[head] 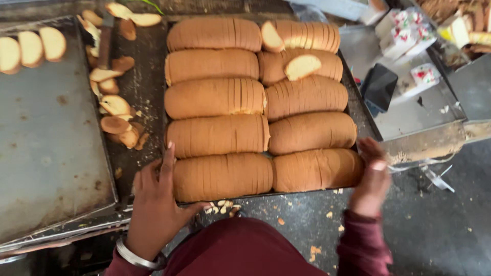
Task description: The person places slices of bread onto a metal tray. They arrange the slices in rows by hand, handling them one at a time.
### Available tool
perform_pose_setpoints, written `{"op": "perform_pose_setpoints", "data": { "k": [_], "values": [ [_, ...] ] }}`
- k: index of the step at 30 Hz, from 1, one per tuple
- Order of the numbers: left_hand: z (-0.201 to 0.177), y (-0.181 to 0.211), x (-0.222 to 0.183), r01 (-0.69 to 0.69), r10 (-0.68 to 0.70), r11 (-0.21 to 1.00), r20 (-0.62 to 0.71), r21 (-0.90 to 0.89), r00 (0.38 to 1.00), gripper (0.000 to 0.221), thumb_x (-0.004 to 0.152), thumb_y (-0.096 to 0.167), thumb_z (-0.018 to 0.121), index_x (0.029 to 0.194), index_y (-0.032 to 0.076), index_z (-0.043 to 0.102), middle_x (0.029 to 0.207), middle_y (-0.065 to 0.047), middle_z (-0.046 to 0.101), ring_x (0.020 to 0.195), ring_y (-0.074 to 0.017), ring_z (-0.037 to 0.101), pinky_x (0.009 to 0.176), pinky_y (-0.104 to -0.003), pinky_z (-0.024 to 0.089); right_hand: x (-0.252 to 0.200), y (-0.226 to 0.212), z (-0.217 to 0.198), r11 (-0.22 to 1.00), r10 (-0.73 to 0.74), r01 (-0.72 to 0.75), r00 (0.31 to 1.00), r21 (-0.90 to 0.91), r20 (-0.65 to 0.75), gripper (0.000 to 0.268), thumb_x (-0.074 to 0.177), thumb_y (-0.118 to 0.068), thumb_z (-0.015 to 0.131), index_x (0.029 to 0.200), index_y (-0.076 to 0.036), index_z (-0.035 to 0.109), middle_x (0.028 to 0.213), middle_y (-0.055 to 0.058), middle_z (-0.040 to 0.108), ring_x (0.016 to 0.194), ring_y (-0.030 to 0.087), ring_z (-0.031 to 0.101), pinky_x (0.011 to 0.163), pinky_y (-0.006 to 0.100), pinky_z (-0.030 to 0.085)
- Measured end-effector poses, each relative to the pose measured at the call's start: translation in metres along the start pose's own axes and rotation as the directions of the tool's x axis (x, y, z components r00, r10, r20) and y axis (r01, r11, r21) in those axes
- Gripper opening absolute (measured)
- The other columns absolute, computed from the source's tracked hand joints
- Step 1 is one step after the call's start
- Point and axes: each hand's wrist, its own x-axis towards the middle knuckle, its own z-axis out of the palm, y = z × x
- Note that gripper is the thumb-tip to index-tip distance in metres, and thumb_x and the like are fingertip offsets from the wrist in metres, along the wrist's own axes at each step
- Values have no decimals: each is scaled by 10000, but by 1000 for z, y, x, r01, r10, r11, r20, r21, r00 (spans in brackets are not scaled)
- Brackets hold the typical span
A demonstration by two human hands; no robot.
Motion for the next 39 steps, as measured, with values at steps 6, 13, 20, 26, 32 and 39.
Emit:
{"op": "perform_pose_setpoints", "data": {
  "k": [6,13,20,26,32,39],
  "values": [
    [16,10,-5,46,-44,998,-66,35,997,1354,561,647,850,1597,60,205,1207,-264,500,1091,-440,501,990,-573,394,15,6,29,945,-316,308,946,-114,-67,779,1135,-611,381,1390,108,539,1327,227,634,1294,319,639,1183,433,476],
    [37,34,-10,97,-91,994,-114,54,989,1288,655,663,831,1597,28,226,1240,-313,475,1110,-475,479,999,-575,398,52,23,29,881,-462,452,886,-141,-47,665,1160,-524,406,1246,105,604,1182,212,673,1146,301,663,1042,376,511],
    [35,36,-44,-8,-9,998,-256,-67,967,1088,848,526,802,1616,14,226,1423,-295,492,1281,-456,486,1100,-525,411,51,49,23,889,-426,405,903,-211,-60,437,1184,-331,497,1108,65,666,1037,174,689,990,265,639,932,373,503],
    [7,15,-85,150,-201,956,-192,-252,961,1000,889,391,808,1611,-5,241,1303,-214,602,1138,-324,607,990,-438,487,20,41,26,837,-541,520,834,-172,-109,402,1234,-349,485,1339,37,522,1272,140,588,1192,234,580,1085,386,492],
    [-19,-15,-99,107,-218,917,-258,-385,941,809,912,229,804,1559,17,367,1252,-131,665,1061,-231,684,883,-358,535,-97,-45,106,930,-363,365,904,36,226,522,1116,-284,644,1502,9,449,1449,170,516,1338,291,494,1167,398,387],
    [-71,-95,-119,-179,100,959,-330,-220,939,515,886,123,808,1335,21,578,1010,-96,727,926,-243,681,846,-363,525,-151,-115,189,830,-359,448,885,-332,298,578,966,-195,770,1443,-1,506,1406,229,436,1357,381,422,1186,501,345]
  ]
}}
